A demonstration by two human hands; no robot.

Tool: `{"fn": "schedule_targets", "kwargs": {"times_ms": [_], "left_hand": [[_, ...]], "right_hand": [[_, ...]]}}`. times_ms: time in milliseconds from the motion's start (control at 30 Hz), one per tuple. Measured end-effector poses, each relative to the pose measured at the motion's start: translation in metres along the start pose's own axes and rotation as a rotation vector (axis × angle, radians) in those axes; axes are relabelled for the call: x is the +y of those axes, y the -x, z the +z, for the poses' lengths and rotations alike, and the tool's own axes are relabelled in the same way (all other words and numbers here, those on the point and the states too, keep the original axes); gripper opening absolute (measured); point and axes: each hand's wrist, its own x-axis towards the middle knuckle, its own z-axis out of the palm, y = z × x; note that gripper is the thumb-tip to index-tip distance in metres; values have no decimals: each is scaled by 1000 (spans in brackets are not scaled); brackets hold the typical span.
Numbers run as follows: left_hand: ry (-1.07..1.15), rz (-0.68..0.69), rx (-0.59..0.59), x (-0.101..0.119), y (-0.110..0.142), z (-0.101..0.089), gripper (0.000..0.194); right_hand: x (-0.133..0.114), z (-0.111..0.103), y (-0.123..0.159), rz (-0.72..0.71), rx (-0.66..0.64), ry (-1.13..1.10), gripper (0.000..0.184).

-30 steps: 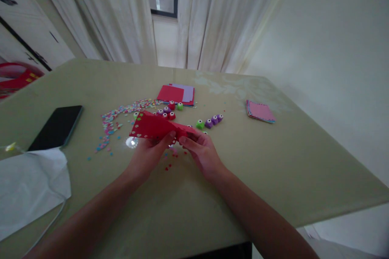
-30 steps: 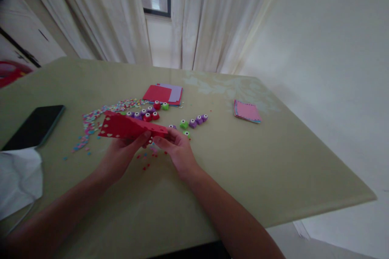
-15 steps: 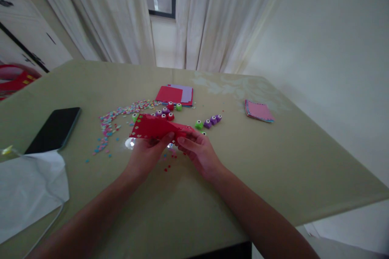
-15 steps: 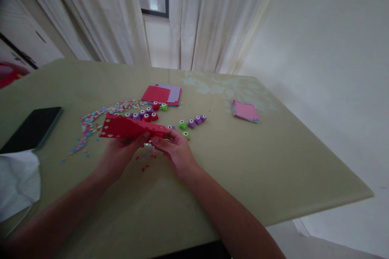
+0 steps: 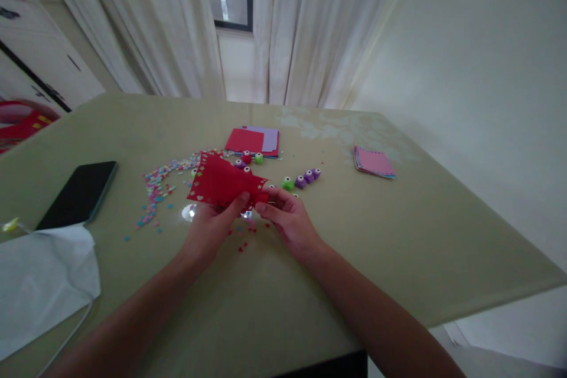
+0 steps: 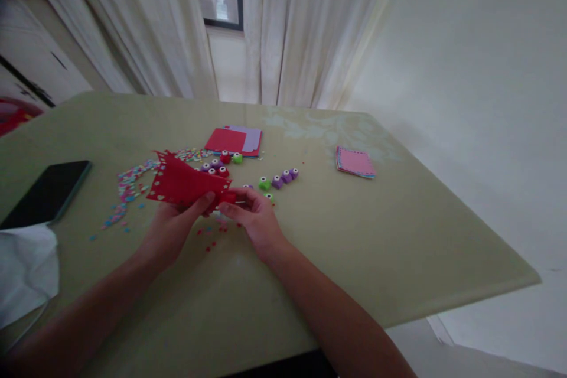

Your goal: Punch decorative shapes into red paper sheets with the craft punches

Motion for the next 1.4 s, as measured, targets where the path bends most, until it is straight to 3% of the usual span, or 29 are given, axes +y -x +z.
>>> {"fn": "schedule_targets", "kwargs": {"times_ms": [200, 300, 533, 667, 833, 967, 1400], "left_hand": [[11, -38, 55, -1, 2, 5, 29], [35, -78, 50, -4, 3, 7, 30], [-31, -22, 27, -7, 5, 7, 35], [-58, -81, 49, -4, 7, 9, 37], [10, -144, 75, -3, 11, 11, 48], [56, -129, 81, -4, 12, 13, 43], [280, -142, -15, -11, 18, 21, 54]], "right_hand": [[2, 0, -1, 17, -5, 10, 43], [3, 0, -2, 16, -8, 19, 40], [1, 0, -1, 25, -1, 73, 37], [-1, 0, 0, 47, 15, 90, 34], [-3, 2, 0, 37, -25, 83, 38], [-1, 1, -2, 25, 0, 102, 36], [-6, 7, 4, 23, 3, 59, 35]]}}
